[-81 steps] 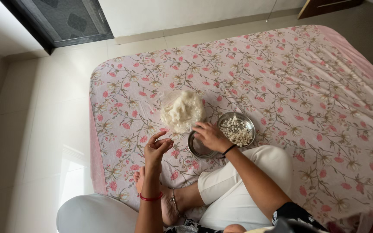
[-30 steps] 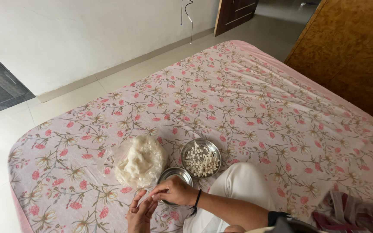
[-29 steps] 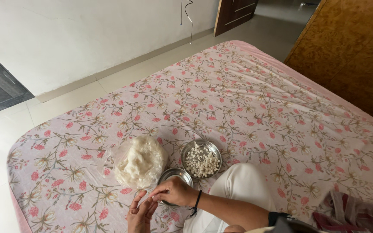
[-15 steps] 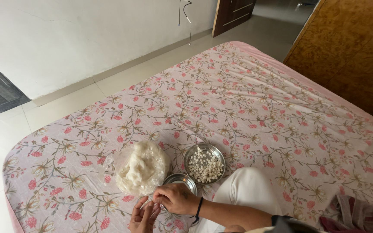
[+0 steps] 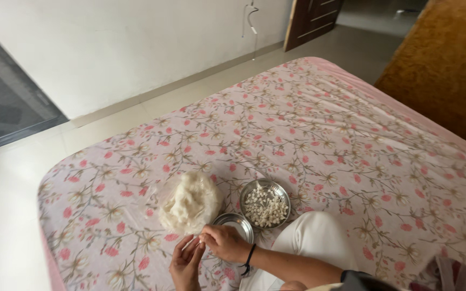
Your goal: The person pulls small amounts of raw cotton from a mass and rolls them by hand into small wicks, placing the finished wicks into a metal bowl.
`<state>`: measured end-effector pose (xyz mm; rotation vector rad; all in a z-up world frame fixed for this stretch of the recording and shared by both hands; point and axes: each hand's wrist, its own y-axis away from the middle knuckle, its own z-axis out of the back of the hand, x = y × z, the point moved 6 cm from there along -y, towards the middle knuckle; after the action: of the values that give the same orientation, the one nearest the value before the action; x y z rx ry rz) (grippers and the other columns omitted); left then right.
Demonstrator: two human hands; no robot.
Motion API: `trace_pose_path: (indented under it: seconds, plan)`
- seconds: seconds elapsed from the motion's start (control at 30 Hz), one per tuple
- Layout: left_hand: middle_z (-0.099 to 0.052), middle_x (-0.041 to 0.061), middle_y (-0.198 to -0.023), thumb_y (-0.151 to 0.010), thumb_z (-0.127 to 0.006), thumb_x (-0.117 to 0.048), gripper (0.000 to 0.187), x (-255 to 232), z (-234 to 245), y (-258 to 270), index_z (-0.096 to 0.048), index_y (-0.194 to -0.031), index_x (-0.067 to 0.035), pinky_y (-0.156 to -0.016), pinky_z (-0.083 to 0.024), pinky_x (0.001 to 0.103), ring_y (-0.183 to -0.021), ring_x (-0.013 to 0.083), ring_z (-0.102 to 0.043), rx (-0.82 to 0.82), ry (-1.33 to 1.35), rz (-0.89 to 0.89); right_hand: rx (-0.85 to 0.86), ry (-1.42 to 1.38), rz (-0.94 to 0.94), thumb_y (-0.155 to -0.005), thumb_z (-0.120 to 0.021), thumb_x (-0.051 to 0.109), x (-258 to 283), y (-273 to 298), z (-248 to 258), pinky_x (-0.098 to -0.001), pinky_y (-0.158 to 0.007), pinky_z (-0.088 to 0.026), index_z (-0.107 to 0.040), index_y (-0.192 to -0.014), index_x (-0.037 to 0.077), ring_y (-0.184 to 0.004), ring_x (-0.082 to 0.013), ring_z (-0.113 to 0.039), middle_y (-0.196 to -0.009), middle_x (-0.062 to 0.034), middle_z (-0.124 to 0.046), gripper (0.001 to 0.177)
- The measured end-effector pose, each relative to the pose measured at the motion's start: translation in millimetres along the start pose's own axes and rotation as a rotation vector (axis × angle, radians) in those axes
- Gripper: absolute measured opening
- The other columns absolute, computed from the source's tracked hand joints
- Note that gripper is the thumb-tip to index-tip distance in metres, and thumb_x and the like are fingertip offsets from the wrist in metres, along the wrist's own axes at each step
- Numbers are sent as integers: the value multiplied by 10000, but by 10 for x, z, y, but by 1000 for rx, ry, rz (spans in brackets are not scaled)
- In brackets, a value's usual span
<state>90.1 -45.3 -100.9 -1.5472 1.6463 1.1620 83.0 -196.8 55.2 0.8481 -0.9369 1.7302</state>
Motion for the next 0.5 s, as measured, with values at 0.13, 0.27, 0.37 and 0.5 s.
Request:
trace_pose_path:
  seconds: [0.13, 0.27, 0.37, 0.5]
  plan:
    - [-750, 232, -1161, -827, -722, 93, 482, -364, -184, 206, -610, -1293, 48, -867, -584, 315, -1006, 213, -727, -29, -23, 45, 25, 5, -53, -1042, -554, 250, -95, 1, -54, -380, -624, -561, -609, -878, 45, -655, -265, -722, -787, -74, -743, 268]
    - [-766, 219, -1136, -850, -723, 62, 443, -528, -294, 310, -620, -1281, 49, -851, -591, 306, -980, 205, -738, -21, -18, 59, -36, 114, 63, -1040, -578, 248, -122, -1, -61, -405, -579, -530, -625, -871, 36, -634, -279, -707, -723, -107, -713, 275]
    - [-773, 213, -1122, -859, -727, 55, 431, -568, -306, 348, -624, -1278, 55, -853, -597, 301, -974, 202, -736, 4, 2, 36, -53, 115, 102, -1030, -580, 246, -115, 9, -84, -410, -570, -530, -636, -863, 37, -642, -283, -712, -720, -112, -715, 273]
    - [-776, 192, -1116, -863, -726, 45, 423, -572, -316, 352, -626, -1275, 43, -851, -606, 286, -989, 187, -742, 59, -29, -6, -85, 135, 107, -1016, -595, 251, -194, 26, -96, -417, -544, -499, -635, -820, 22, -607, -300, -688, -681, -138, -690, 304]
